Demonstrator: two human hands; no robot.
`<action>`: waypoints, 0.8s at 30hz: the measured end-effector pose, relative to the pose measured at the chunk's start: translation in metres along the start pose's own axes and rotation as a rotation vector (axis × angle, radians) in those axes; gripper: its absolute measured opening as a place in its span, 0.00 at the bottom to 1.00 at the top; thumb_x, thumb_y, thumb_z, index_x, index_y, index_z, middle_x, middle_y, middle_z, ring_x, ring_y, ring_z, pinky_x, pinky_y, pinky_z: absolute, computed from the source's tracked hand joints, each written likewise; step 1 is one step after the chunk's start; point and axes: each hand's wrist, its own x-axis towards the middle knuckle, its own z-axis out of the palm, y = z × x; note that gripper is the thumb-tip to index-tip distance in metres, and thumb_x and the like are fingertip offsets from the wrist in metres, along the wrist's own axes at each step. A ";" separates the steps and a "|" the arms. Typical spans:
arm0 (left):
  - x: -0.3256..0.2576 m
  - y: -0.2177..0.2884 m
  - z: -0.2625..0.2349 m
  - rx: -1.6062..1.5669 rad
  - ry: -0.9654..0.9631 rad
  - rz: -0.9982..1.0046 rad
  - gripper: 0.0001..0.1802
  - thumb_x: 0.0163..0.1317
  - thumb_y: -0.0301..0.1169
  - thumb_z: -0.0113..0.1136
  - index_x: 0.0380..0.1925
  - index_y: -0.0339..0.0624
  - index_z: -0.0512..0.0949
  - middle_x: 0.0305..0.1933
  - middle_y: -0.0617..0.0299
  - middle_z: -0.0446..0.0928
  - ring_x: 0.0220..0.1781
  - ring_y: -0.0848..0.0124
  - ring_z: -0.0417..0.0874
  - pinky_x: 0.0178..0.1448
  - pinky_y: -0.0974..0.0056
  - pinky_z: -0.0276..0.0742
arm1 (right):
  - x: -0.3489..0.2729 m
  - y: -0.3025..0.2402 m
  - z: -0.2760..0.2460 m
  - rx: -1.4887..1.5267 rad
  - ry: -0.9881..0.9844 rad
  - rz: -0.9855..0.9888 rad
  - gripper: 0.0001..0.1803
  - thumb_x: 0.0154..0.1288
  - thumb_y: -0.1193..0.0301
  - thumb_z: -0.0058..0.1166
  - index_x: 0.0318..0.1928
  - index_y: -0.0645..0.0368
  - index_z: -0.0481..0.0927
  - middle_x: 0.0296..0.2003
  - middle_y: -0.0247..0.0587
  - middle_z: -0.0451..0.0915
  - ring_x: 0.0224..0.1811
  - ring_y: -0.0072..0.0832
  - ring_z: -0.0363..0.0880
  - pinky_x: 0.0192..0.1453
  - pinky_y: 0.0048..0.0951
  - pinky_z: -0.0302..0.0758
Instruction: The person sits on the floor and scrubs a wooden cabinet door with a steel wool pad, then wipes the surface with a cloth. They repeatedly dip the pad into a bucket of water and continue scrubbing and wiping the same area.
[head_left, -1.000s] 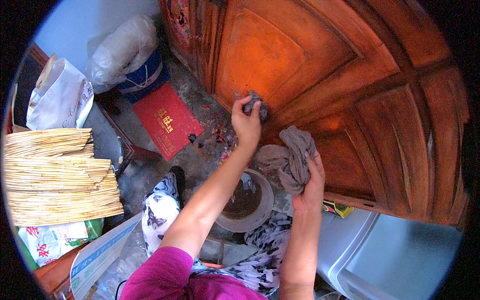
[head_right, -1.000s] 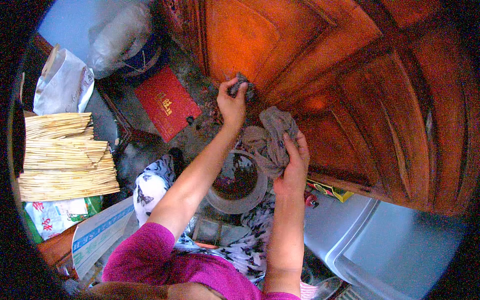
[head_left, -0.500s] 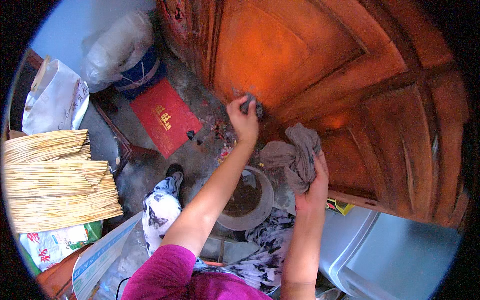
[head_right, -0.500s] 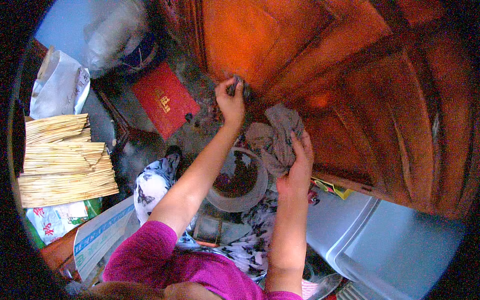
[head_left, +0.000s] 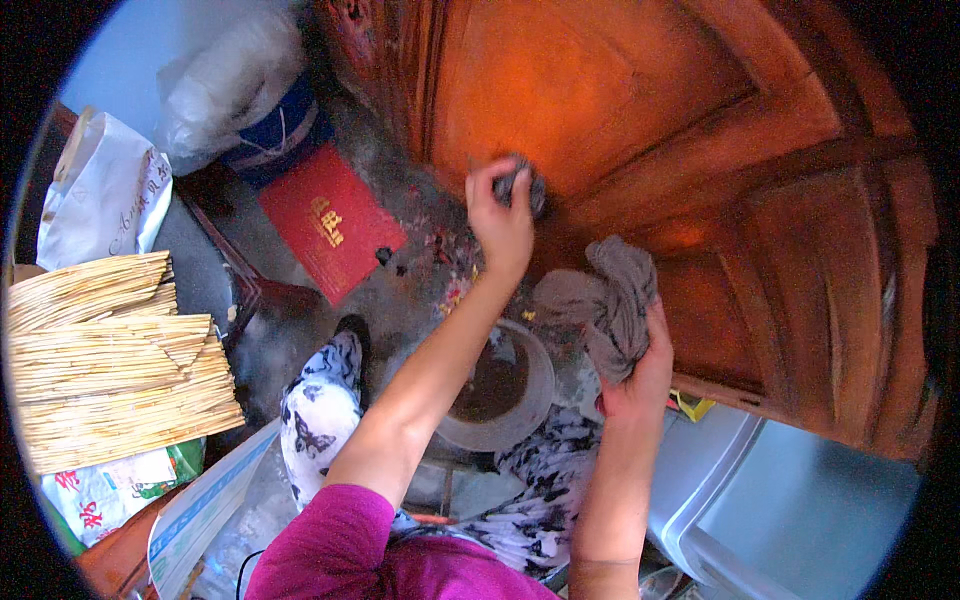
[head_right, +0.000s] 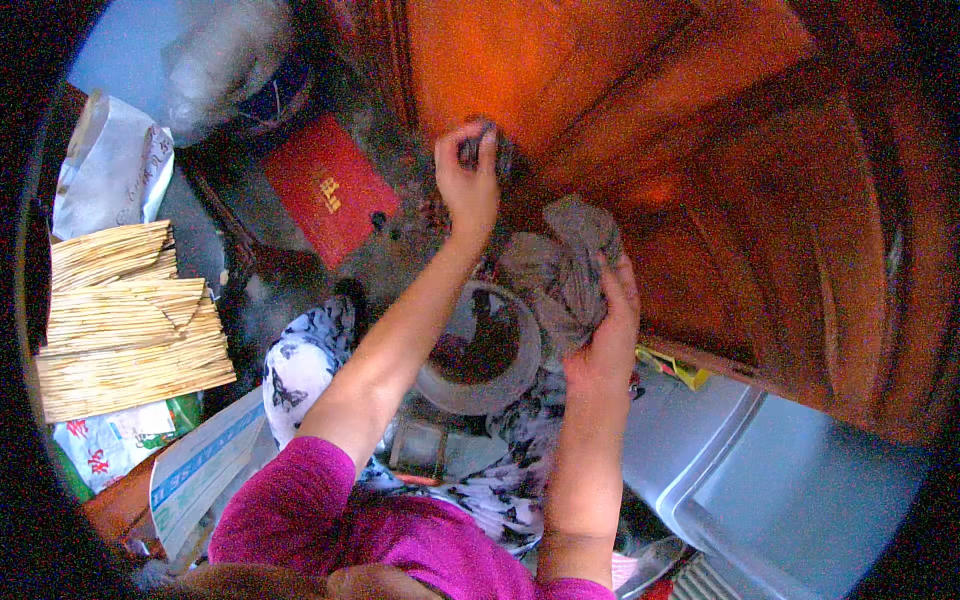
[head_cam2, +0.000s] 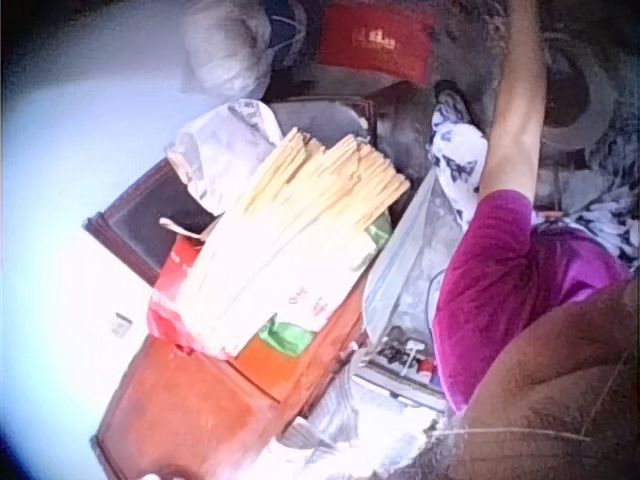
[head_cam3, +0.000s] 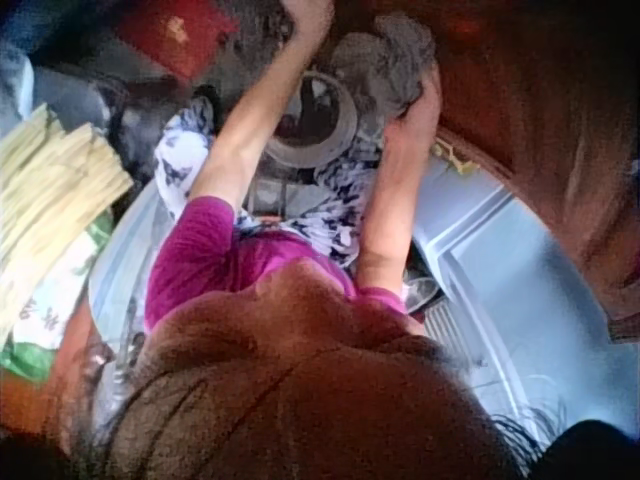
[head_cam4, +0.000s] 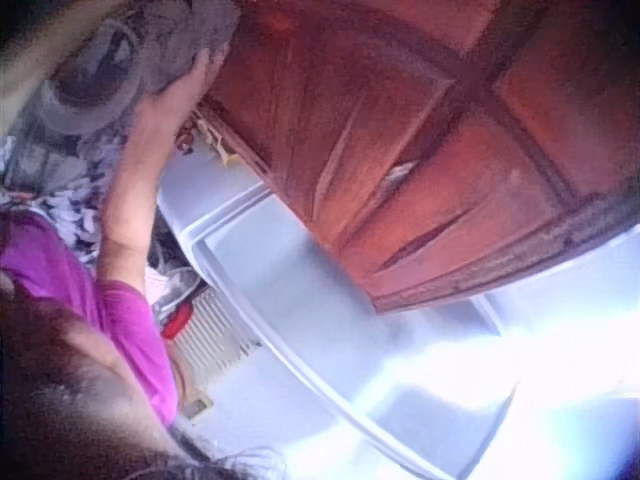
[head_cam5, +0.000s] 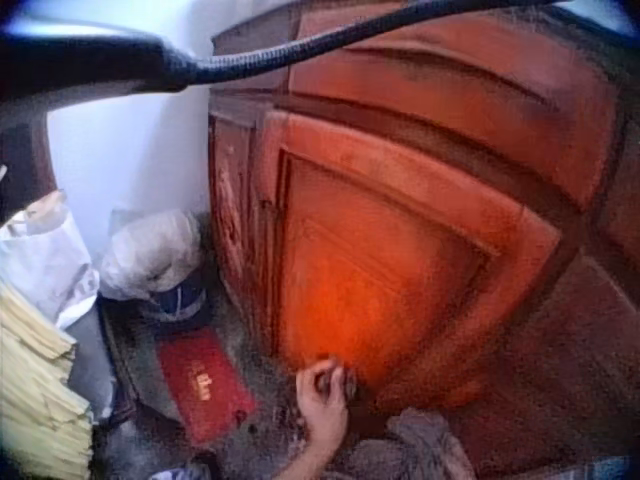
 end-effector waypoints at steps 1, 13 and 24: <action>0.006 0.027 0.002 0.017 -0.037 -0.024 0.11 0.59 0.27 0.67 0.39 0.36 0.76 0.40 0.52 0.76 0.47 0.54 0.77 0.55 0.56 0.72 | 0.000 -0.003 -0.003 -0.009 0.004 -0.015 0.21 0.72 0.68 0.43 0.64 0.55 0.70 0.59 0.42 0.76 0.60 0.37 0.77 0.60 0.42 0.77; 0.011 -0.006 -0.010 0.096 -0.001 0.030 0.08 0.58 0.25 0.66 0.37 0.37 0.78 0.40 0.50 0.76 0.45 0.52 0.78 0.53 0.56 0.73 | -0.006 -0.001 0.011 -0.010 -0.025 0.014 0.22 0.72 0.70 0.42 0.64 0.57 0.70 0.59 0.42 0.77 0.60 0.36 0.77 0.63 0.41 0.74; 0.010 -0.041 -0.017 0.078 0.087 -0.081 0.05 0.58 0.26 0.67 0.33 0.38 0.80 0.38 0.52 0.77 0.43 0.56 0.78 0.52 0.57 0.74 | -0.006 0.012 0.017 -0.030 -0.040 0.035 0.22 0.72 0.69 0.44 0.65 0.56 0.70 0.60 0.42 0.76 0.61 0.37 0.76 0.64 0.40 0.74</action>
